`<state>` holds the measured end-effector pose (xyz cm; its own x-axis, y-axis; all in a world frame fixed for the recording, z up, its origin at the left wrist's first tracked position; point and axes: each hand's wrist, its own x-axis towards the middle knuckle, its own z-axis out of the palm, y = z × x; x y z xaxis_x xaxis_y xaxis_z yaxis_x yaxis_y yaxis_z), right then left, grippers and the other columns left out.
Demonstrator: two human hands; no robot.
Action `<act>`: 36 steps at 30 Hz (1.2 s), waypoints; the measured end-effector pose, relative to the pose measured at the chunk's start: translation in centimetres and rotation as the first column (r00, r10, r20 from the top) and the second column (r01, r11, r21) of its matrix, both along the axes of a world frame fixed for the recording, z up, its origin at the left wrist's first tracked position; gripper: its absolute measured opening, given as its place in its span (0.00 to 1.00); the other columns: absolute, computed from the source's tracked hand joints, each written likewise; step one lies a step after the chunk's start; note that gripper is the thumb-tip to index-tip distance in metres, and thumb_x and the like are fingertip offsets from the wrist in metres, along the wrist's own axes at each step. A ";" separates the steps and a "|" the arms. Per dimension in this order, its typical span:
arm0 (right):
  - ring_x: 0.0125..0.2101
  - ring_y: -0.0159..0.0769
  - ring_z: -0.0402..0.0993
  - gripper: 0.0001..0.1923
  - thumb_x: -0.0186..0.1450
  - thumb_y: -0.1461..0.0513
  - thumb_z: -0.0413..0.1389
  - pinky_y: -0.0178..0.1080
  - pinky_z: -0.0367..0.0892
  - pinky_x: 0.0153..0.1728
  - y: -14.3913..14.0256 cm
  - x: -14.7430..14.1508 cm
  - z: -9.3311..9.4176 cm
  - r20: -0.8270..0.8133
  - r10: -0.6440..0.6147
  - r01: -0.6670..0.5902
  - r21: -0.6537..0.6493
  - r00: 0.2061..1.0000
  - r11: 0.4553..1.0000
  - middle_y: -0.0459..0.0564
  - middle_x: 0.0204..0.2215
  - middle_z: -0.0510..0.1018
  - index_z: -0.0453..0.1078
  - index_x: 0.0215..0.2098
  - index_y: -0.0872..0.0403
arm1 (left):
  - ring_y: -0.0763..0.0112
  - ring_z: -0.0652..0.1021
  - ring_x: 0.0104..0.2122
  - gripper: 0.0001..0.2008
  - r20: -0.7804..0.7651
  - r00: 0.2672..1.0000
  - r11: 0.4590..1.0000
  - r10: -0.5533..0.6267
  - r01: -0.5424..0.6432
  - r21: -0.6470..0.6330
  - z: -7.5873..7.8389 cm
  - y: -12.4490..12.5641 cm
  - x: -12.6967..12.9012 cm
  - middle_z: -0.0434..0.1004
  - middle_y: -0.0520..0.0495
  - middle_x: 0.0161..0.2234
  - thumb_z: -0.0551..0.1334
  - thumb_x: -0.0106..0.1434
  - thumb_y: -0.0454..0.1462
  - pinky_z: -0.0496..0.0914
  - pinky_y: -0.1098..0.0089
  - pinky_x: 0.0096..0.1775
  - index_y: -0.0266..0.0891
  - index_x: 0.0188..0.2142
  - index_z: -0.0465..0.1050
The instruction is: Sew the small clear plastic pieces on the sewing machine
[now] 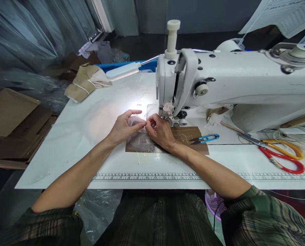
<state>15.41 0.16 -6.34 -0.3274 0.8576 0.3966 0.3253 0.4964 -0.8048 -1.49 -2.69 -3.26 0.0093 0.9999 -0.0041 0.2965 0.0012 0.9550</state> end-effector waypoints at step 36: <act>0.28 0.30 0.76 0.07 0.69 0.61 0.54 0.31 0.70 0.28 -23.6 17.8 -0.8 -0.164 0.117 -0.186 -0.508 0.979 0.841 0.45 0.29 0.79 0.68 0.45 0.53 | 0.71 0.79 0.28 0.33 0.574 0.797 0.592 -0.190 0.559 -0.580 -3.4 -16.3 14.0 0.79 0.51 0.30 0.77 0.47 0.37 0.74 0.71 0.33 0.38 0.51 0.68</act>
